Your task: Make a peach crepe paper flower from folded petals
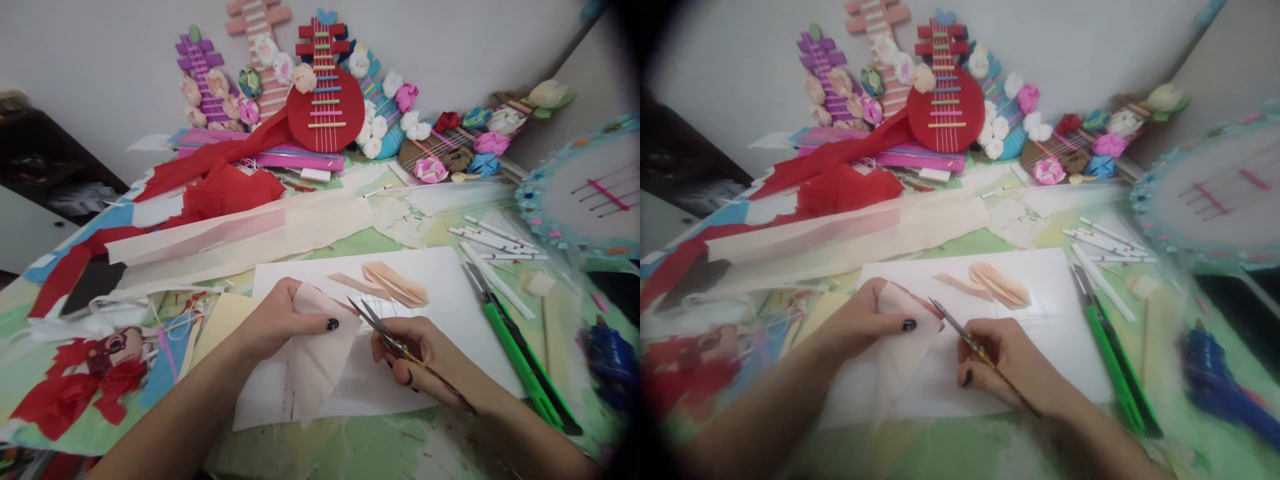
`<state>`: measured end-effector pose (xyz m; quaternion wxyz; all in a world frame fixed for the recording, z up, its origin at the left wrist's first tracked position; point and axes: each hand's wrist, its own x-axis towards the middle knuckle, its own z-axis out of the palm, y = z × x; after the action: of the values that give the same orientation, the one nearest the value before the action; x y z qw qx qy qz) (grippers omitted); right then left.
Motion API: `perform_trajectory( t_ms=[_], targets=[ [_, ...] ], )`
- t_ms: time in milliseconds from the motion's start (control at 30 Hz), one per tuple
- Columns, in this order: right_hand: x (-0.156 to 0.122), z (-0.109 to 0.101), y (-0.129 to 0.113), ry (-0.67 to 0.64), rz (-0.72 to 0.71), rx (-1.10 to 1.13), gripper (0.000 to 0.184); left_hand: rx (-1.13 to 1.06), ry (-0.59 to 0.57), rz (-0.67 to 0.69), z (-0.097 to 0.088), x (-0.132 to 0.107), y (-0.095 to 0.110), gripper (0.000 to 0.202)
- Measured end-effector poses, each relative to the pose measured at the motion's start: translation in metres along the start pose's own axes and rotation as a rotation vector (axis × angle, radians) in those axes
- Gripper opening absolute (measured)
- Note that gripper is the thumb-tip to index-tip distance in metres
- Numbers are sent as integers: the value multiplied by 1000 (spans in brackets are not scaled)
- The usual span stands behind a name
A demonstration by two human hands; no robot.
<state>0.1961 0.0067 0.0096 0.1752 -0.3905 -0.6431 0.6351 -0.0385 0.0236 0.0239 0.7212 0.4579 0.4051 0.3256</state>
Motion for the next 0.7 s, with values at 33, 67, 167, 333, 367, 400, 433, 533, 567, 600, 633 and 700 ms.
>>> perform_trajectory(
  t_ms=[33,67,167,333,367,400,433,533,567,600,633,700],
  targets=[
    [0,0,0,-2,6,-8,50,-8,5,4,1,0,0,26],
    [1,1,0,-3,9,-15,50,-15,9,7,1,0,0,25],
    [2,2,0,-6,13,-26,49,-32,8,20,2,1,-1,22],
    [2,4,4,-4,-4,-32,47,16,18,10,2,2,-2,25],
    [1,4,5,1,-7,-34,46,18,18,9,2,2,-2,25],
    [1,4,5,3,-7,-34,46,17,14,10,2,2,-2,25],
    [1,4,6,5,-3,-32,45,13,11,16,2,3,-2,25],
    [1,4,5,9,9,-40,44,3,4,24,2,2,-2,25],
    [1,4,5,11,13,-49,43,2,3,20,2,2,-3,26],
    [1,4,5,16,15,-58,42,1,3,17,2,2,-3,26],
    [1,4,4,19,18,-66,41,-1,3,14,2,2,-3,26],
    [1,3,4,26,22,-79,38,-8,-1,11,2,3,-3,26]
  ],
)
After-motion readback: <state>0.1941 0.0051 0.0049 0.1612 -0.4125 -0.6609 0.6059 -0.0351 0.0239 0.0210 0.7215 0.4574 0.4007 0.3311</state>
